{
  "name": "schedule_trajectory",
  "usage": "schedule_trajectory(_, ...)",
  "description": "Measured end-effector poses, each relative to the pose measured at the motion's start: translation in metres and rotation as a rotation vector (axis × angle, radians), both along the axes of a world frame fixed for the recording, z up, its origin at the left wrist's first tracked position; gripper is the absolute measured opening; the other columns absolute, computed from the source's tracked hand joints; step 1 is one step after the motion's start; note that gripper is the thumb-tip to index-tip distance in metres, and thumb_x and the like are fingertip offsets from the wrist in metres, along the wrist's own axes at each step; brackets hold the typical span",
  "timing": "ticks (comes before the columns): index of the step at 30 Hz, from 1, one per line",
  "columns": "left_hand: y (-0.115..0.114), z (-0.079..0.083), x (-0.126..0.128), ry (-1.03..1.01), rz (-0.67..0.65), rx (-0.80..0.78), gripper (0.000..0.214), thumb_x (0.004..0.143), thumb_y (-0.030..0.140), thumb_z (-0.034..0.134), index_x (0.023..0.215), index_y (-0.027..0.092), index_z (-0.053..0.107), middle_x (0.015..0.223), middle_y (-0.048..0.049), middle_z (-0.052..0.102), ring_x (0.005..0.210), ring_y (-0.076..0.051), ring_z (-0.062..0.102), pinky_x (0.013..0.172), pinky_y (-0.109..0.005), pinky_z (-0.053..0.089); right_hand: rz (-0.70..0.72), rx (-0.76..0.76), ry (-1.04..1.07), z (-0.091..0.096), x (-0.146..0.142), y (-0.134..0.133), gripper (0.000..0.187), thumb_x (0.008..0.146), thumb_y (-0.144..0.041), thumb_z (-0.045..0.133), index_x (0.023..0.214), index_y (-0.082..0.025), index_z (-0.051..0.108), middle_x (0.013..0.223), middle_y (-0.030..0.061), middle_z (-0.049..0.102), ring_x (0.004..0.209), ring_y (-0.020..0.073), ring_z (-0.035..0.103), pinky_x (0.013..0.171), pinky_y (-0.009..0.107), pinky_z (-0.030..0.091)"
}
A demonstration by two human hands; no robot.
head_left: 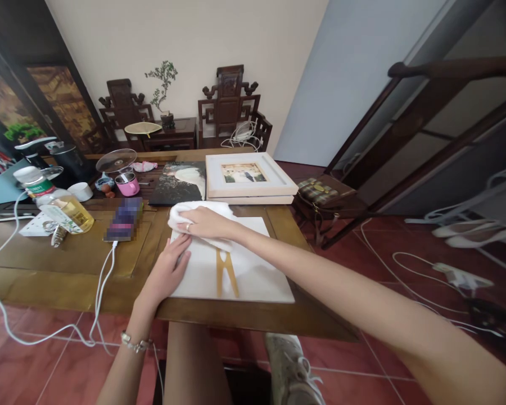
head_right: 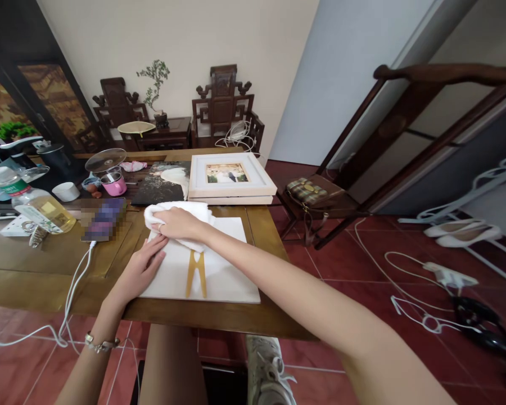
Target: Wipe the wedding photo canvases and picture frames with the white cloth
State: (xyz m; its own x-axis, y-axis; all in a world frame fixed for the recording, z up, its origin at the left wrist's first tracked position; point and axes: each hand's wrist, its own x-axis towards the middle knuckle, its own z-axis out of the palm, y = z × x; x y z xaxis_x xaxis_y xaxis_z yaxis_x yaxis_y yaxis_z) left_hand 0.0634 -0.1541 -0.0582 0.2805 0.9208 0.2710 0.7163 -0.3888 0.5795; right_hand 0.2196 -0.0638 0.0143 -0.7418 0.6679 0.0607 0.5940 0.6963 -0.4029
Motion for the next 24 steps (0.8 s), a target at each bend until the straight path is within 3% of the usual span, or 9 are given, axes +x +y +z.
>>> schedule_trajectory(3,-0.001,0.001,-0.001,-0.002,0.007,0.002,0.041,0.094,0.032,0.04,0.129,0.017,0.055,0.14,-0.0111,0.051,0.134,-0.023,0.041,0.116,-0.048,0.021,0.031,-0.041,0.046,-0.003,-0.004,0.005,0.029,0.094,-0.036,0.041,0.099,-0.018,0.063,0.104,0.0074,0.068,0.093,0.0218,0.059,0.075,0.026,0.039)
schedule_trajectory(5,-0.001,0.001,-0.001,-0.004,0.005,-0.002,0.041,0.094,0.032,0.04,0.129,0.017,0.055,0.141,-0.0113,0.05,0.135,-0.023,0.041,0.116,-0.048,0.022,0.0,-0.058,0.075,-0.006,0.007,0.007,0.03,0.095,-0.037,0.041,0.101,-0.018,0.063,0.107,0.0085,0.067,0.098,0.0232,0.058,0.08,0.028,0.039)
schedule_trajectory(8,-0.001,-0.001,-0.002,-0.01,-0.005,-0.008,0.041,0.094,0.031,0.04,0.131,0.02,0.053,0.143,-0.0104,0.047,0.136,-0.023,0.039,0.115,-0.05,0.021,-0.08,-0.07,0.11,-0.012,0.044,0.005,0.031,0.094,-0.04,0.042,0.1,-0.017,0.062,0.109,0.0094,0.066,0.1,0.0249,0.057,0.085,0.032,0.039)
schedule_trajectory(12,-0.001,-0.004,-0.002,-0.015,-0.006,-0.006,0.041,0.094,0.03,0.039,0.131,0.021,0.052,0.144,-0.0102,0.046,0.137,-0.022,0.037,0.115,-0.05,0.021,-0.217,-0.069,0.139,-0.022,0.105,-0.009,0.036,0.094,-0.043,0.037,0.083,-0.018,0.06,0.088,0.0066,0.067,0.081,0.024,0.059,0.077,0.034,0.043)
schedule_trajectory(14,-0.001,-0.004,-0.002,-0.013,-0.006,-0.007,0.041,0.094,0.03,0.039,0.131,0.02,0.053,0.144,-0.0106,0.046,0.137,-0.022,0.037,0.115,-0.05,0.021,-0.282,-0.06,0.151,-0.029,0.127,-0.023,0.039,0.094,-0.046,0.034,0.078,-0.019,0.058,0.083,0.0065,0.066,0.08,0.025,0.06,0.076,0.037,0.044)
schedule_trajectory(16,-0.001,-0.004,-0.002,-0.01,-0.007,-0.007,0.041,0.093,0.03,0.039,0.131,0.019,0.053,0.143,-0.0111,0.046,0.137,-0.022,0.037,0.115,-0.05,0.021,-0.33,-0.034,0.161,-0.038,0.14,-0.042,0.041,0.093,-0.05,0.034,0.078,-0.02,0.058,0.091,0.0094,0.067,0.096,0.0295,0.059,0.085,0.041,0.044)
schedule_trajectory(19,0.0,-0.003,-0.001,-0.007,-0.001,0.0,0.041,0.093,0.03,0.039,0.13,0.018,0.053,0.143,-0.012,0.047,0.137,-0.022,0.037,0.115,-0.05,0.021,-0.367,-0.031,0.136,-0.046,0.149,-0.077,0.042,0.091,-0.054,0.037,0.085,-0.02,0.062,0.12,0.0148,0.062,0.131,0.0331,0.039,0.101,0.046,0.036)
schedule_trajectory(21,0.0,-0.003,-0.001,-0.004,0.002,0.001,0.041,0.093,0.031,0.039,0.13,0.017,0.053,0.142,-0.0125,0.048,0.137,-0.022,0.037,0.115,-0.05,0.021,-0.369,-0.099,0.091,-0.045,0.152,-0.102,0.044,0.09,-0.056,0.039,0.093,-0.02,0.065,0.134,0.0151,0.053,0.137,0.0322,0.03,0.105,0.047,0.034)
schedule_trajectory(24,-0.001,-0.002,-0.001,0.001,0.001,-0.004,0.042,0.093,0.031,0.04,0.13,0.015,0.053,0.142,-0.0133,0.048,0.137,-0.022,0.037,0.115,-0.05,0.021,-0.322,-0.244,0.039,-0.036,0.16,-0.133,0.045,0.089,-0.058,0.041,0.099,-0.023,0.066,0.139,0.0122,0.05,0.135,0.0323,0.034,0.104,0.048,0.036)
